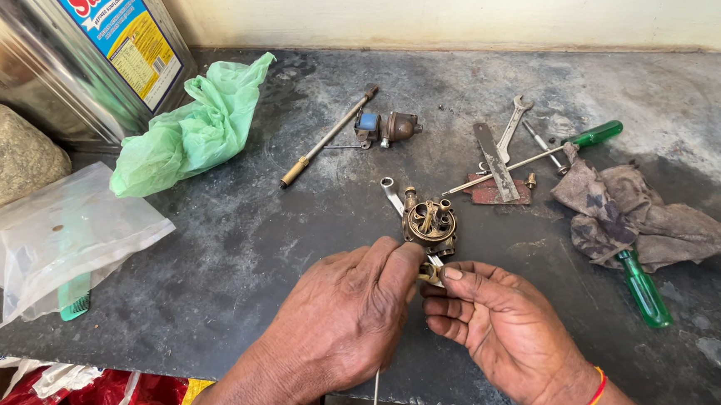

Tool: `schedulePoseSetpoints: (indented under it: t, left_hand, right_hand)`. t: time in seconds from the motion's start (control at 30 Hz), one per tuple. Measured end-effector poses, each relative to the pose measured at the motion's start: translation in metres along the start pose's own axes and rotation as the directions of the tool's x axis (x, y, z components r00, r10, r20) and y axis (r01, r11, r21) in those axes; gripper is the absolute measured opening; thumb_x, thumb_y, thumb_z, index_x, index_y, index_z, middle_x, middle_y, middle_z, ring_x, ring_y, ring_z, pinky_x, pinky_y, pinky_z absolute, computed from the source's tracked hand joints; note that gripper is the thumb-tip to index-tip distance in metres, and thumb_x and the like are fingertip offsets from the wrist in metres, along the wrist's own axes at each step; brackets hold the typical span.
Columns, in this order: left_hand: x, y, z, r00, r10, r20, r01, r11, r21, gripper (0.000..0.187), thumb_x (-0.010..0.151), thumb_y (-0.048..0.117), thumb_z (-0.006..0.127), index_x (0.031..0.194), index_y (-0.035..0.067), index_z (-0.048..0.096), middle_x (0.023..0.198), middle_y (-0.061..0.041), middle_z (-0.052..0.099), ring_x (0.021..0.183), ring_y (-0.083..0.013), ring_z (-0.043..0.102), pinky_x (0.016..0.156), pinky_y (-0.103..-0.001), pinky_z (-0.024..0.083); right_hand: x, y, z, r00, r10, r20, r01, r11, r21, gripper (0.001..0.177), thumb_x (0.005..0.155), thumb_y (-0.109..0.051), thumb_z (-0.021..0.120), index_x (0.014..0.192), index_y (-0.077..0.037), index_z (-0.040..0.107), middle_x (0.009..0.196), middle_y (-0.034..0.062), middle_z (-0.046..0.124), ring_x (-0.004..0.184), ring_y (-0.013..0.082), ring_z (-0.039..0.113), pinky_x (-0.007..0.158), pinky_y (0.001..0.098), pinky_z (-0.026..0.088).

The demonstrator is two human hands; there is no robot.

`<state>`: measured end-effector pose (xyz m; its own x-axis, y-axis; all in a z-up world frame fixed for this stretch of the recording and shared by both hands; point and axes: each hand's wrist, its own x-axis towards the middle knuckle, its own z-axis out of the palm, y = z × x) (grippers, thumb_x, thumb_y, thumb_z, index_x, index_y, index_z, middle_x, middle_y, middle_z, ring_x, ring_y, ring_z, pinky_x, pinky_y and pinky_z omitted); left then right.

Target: The person manipulates small mechanical components of a carburetor assembly by hand and with a screwdriver on a workbench, cleaning and fitting parts together.

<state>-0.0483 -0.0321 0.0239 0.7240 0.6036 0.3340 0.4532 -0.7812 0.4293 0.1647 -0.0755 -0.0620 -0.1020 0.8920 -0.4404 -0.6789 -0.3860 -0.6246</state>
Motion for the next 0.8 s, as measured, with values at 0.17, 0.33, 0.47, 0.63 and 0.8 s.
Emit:
schedulePoseSetpoints:
  t: [0.17,0.33,0.47,0.63,0.8]
  left_hand:
    - [0.008,0.000,-0.004,0.998,-0.003,0.069,0.000,0.999,0.039,0.021,0.093,0.015,0.057,0.109,0.003,0.053,0.086,-0.011,0.057,0.079,-0.0321,0.065,0.063,-0.046,0.051]
    - [0.015,0.003,-0.011,0.994,0.046,0.096,-0.052,0.997,0.061,0.019,0.092,0.015,0.057,0.106,0.003,0.052,0.084,-0.011,0.056,0.076,-0.0324,0.064,0.063,-0.047,0.051]
    - [0.019,0.005,-0.014,0.995,0.054,0.085,-0.061,0.995,0.073,0.016,0.092,0.014,0.057,0.102,0.003,0.051,0.084,-0.012,0.056,0.077,-0.0337,0.064,0.063,-0.047,0.051]
    - [0.022,0.005,-0.018,0.994,0.051,0.095,-0.055,0.998,0.043,0.018,0.090,0.014,0.057,0.103,0.003,0.051,0.084,-0.012,0.056,0.078,-0.0349,0.063,0.062,-0.047,0.050]
    - [0.024,0.007,-0.020,0.993,-0.008,0.121,0.007,1.000,0.003,0.024,0.089,0.010,0.060,0.109,0.002,0.051,0.085,-0.013,0.057,0.076,-0.0356,0.064,0.062,-0.048,0.050]
  right_hand:
    - [-0.003,-0.006,0.002,0.997,0.025,0.075,-0.028,0.999,0.036,0.024,0.095,-0.016,0.063,0.108,0.004,0.068,0.097,0.0144,0.074,0.087,0.0234,0.070,0.080,0.0400,0.060]
    - [-0.005,-0.010,0.001,0.994,0.038,0.098,-0.047,0.995,0.094,0.025,0.093,-0.014,0.059,0.109,0.004,0.068,0.101,0.0167,0.074,0.089,0.0259,0.070,0.082,0.0422,0.059]
    - [-0.004,-0.012,-0.003,0.987,0.042,0.153,-0.059,0.992,0.110,0.024,0.092,-0.008,0.057,0.110,0.006,0.066,0.102,0.0179,0.073,0.091,0.0269,0.070,0.085,0.0428,0.059]
    - [-0.001,-0.010,-0.004,0.983,0.047,0.178,-0.071,0.989,0.132,0.026,0.089,-0.005,0.056,0.111,0.007,0.065,0.101,0.0186,0.073,0.093,0.0271,0.071,0.087,0.0430,0.060]
    - [-0.004,-0.011,-0.003,0.987,0.035,0.159,-0.055,0.990,0.127,0.024,0.090,-0.003,0.058,0.111,0.006,0.065,0.101,0.0184,0.073,0.091,0.0263,0.070,0.086,0.0418,0.060]
